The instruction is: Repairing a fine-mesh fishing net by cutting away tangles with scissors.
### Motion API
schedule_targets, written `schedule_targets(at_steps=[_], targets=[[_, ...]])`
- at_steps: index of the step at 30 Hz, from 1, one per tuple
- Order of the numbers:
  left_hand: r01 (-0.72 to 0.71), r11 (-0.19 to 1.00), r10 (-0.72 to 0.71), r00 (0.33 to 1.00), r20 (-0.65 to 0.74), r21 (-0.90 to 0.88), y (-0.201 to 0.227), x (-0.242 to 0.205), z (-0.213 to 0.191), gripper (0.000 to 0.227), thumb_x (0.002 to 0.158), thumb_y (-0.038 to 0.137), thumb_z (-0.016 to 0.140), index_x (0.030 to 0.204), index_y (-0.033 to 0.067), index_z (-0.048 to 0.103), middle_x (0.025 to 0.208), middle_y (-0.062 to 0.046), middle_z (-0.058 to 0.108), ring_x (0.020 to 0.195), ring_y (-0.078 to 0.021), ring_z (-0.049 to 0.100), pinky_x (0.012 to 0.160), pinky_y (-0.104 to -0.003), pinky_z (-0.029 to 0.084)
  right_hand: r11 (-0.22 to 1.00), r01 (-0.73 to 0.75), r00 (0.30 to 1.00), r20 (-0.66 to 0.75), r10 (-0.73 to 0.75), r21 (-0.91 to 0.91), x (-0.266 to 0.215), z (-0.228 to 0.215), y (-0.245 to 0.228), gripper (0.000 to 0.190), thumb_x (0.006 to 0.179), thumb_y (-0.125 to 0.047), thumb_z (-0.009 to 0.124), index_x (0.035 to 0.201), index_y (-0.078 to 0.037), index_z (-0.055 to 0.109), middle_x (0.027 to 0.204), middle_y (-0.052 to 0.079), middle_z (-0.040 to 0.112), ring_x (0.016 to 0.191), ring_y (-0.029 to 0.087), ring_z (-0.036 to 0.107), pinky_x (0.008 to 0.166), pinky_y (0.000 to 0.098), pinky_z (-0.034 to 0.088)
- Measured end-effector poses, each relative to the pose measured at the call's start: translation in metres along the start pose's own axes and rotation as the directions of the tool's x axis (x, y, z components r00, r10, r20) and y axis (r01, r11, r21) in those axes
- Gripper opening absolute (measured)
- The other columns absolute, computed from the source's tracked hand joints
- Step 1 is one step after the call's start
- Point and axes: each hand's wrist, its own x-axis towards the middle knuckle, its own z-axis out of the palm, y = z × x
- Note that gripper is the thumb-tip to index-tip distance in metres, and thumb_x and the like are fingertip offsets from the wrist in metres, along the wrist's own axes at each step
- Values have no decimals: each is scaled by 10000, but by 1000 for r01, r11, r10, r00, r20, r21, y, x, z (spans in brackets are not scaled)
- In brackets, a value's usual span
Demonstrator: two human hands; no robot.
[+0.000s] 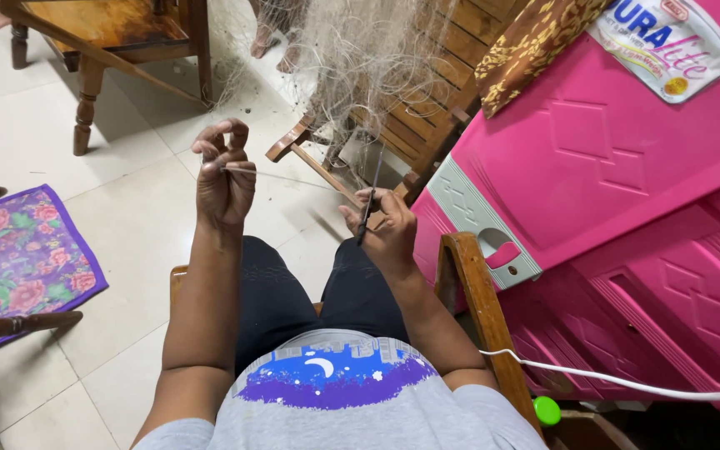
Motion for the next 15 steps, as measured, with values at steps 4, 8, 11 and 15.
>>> schedule_targets(at_steps=[4,8,11,15], targets=[[-4,1000,4,999,-36,-8,-3,6,-6,101,1007,101,680,960,189,661,1354,27,528,759,9,659,886,-215,558,999,9,1000,-15,-9,-44,-2,-8,2,291,783,-201,926,982,-88,746,658,31,650,661,211,661,715,297,555],[-10,999,8,999,-48,-42,-9,14,-6,138,1065,83,604,976,185,627,1348,19,516,792,0,641,898,-222,553,998,37,999,-22,-38,-50,-1,-13,-1,290,782,-195,922,978,-84,739,643,26,648,647,208,658,683,287,552],[-22,1000,22,998,-58,9,-7,18,-12,148,1074,92,593,982,203,626,1333,30,505,816,4,624,904,-217,546,998,36,999,-24,-37,-58,0,-15,1,291,780,-188,920,979,-89,732,674,38,663,646,207,669,649,293,552],[-39,991,49,996,-80,124,-11,20,-17,118,1069,139,606,991,223,632,1318,42,508,844,12,610,906,-202,543,998,3,999,-34,-5,-69,0,-20,8,289,775,-143,921,984,-77,733,728,62,681,624,196,685,618,302,555]])
